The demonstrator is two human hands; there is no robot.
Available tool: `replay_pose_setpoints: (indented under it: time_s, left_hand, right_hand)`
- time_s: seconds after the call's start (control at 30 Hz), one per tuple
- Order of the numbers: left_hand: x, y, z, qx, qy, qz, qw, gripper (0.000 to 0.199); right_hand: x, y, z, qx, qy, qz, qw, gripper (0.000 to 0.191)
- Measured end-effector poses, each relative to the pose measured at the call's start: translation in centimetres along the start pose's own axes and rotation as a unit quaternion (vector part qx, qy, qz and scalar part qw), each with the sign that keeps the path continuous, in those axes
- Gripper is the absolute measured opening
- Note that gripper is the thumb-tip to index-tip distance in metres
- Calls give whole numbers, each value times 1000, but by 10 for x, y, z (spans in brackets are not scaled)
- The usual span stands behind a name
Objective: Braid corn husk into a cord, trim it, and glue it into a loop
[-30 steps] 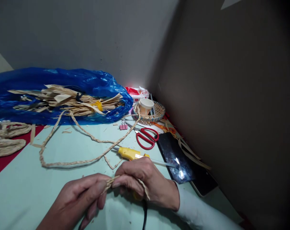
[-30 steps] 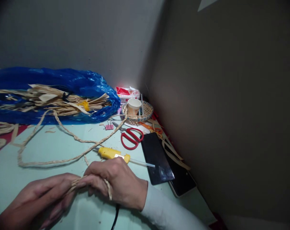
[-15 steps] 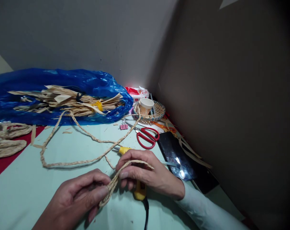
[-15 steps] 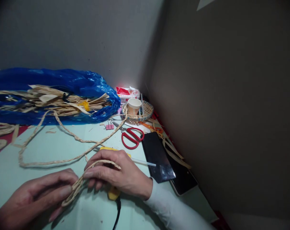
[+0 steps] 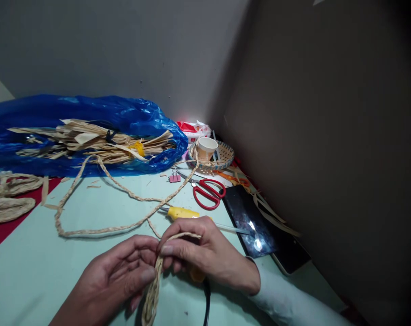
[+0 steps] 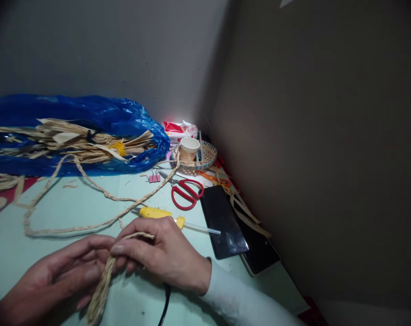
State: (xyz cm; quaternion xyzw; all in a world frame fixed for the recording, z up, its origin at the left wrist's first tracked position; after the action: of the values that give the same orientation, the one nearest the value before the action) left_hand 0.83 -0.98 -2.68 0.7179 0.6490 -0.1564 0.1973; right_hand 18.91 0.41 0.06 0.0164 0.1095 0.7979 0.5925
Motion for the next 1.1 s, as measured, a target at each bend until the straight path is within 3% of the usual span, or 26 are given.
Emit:
replay_pose_setpoints:
  time_s: [0.17, 0.3, 0.57, 0.73, 0.9, 0.97, 1.0, 1.03, 1.1]
  left_hand:
    - [-2, 4, 0, -6, -3, -35, 999, 51]
    - [-3, 2, 1, 44, 11, -25, 999, 43]
    - [1, 2, 1, 91, 24, 11, 995, 37]
    - [0, 9, -2, 107, 27, 20, 994, 38]
    - [4, 2, 0, 13, -34, 14, 999, 37]
    - [7, -3, -1, -39, -54, -8, 998, 35]
    - [8, -6, -3, -61, -59, -24, 996, 35]
    - [9, -8, -5, -80, -64, -39, 994, 36]
    - [9, -11, -12, -118, -71, -71, 988, 40]
  right_hand:
    - [-1, 2, 4, -33, -37, 3, 999, 34]
    - [-1, -4, 12, 3, -40, -43, 998, 33]
    - [3, -7, 4, 50, 32, -57, 997, 35]
    - [4, -4, 3, 52, 24, -74, 996, 35]
    - [2, -13, 16, -20, -27, -101, 994, 28]
    - [-1, -22, 27, -164, -89, -134, 973, 30]
    - [-3, -26, 32, -262, -117, -147, 947, 33]
    - [-6, -28, 36, -367, -133, -154, 908, 37]
    - [-10, -32, 34, -537, -105, -144, 824, 43]
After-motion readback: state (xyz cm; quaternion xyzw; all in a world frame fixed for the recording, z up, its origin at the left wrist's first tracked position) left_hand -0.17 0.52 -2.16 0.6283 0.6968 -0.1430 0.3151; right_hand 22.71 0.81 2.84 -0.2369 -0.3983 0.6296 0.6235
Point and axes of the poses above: each hand's wrist, its own x-axis towards the middle knuckle, its own y-axis out of the palm, z = x × y, the point moved 3 cm from there along x, towards the middle knuckle, and after that the axes turned 9 degrees about -z, right-handed, at the moved point
